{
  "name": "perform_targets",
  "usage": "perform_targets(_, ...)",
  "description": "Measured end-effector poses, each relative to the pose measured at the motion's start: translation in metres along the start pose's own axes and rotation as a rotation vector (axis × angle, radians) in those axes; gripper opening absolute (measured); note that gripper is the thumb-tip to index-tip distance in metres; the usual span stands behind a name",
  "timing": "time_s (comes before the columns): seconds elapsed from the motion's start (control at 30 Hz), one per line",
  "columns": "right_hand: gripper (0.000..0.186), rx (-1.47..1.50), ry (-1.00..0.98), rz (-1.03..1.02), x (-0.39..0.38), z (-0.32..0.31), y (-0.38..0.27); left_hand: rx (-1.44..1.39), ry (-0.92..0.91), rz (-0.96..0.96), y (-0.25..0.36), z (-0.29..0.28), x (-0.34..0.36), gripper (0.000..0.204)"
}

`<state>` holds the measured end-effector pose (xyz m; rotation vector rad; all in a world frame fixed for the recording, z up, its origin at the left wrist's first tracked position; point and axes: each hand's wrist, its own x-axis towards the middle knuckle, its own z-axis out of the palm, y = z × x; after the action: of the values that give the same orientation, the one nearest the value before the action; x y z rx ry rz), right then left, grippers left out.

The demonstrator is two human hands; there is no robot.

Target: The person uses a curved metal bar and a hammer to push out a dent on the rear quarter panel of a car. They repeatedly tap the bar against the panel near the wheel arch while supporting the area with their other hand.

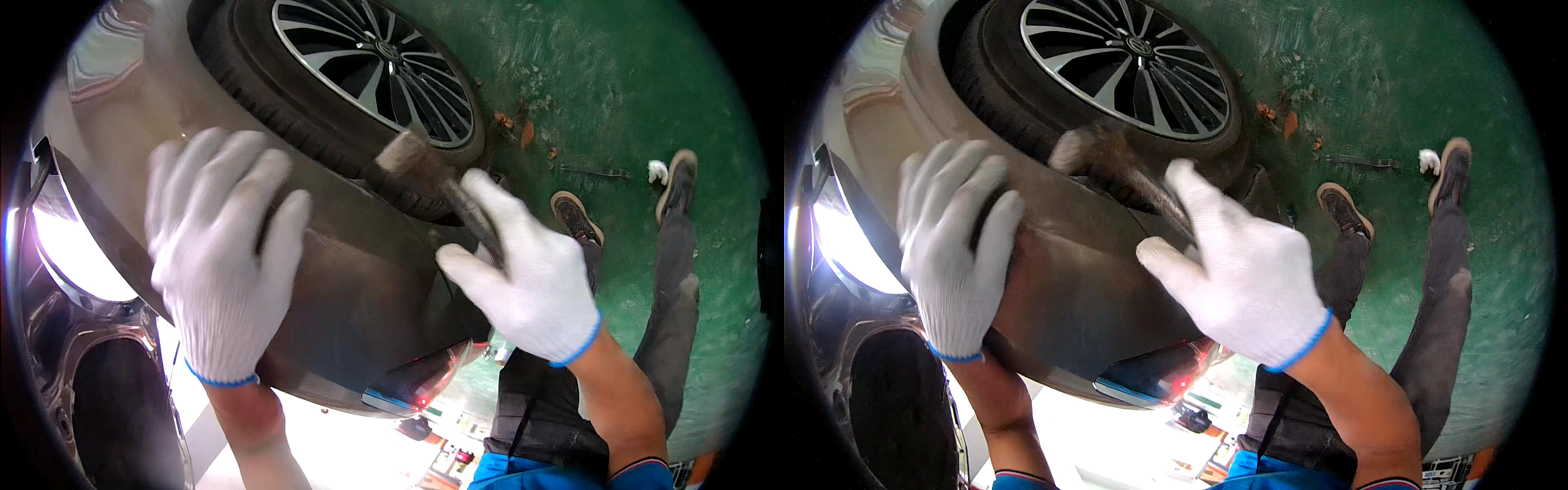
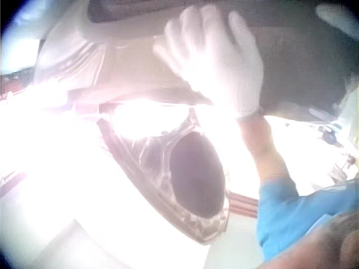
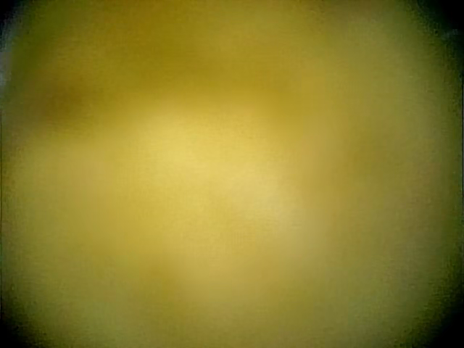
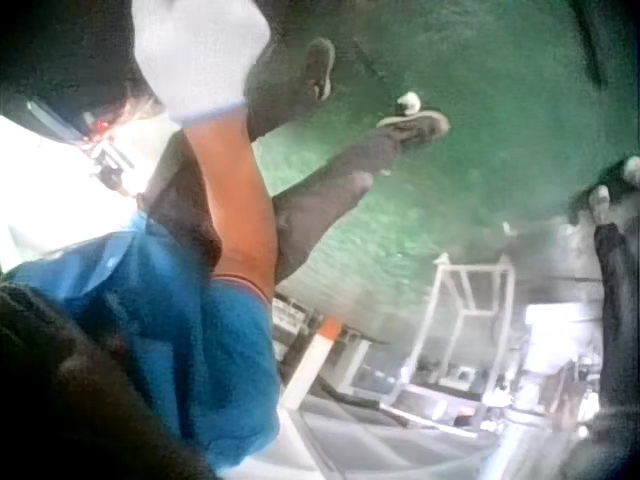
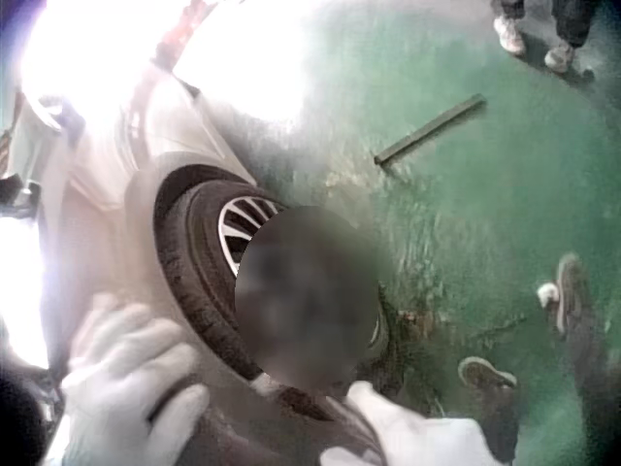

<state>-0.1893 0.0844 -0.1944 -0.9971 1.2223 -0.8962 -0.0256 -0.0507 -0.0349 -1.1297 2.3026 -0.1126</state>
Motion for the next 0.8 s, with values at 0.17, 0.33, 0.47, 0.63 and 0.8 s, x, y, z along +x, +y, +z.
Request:
perform_targets(0.17,0.057,0.806,-0.101,0.701,0.014,-0.051,0.023,0.069,0.166,-0.499,0.003,0.006,-0.054,0.056)
perform_targets(0.33,0.061,0.63,-0.361,0.964,0.038,-0.065,0.02,0.096,0.097,-0.574,0.0,0.007,-0.062,0.071)
perform_targets(0.47,0.071,0.321,-0.686,0.842,0.054,-0.059,0.006,0.098,0.075,-0.513,-0.02,0.0,-0.07,0.069)
perform_targets(0.63,0.078,0.273,-0.791,0.672,0.071,-0.055,0.007,0.079,0.029,-0.512,-0.023,-0.006,-0.076,0.068)
perform_targets(0.8,0.076,0.276,-0.898,0.797,0.091,-0.059,-0.005,0.104,-0.006,-0.502,-0.022,-0.01,-0.076,0.068)
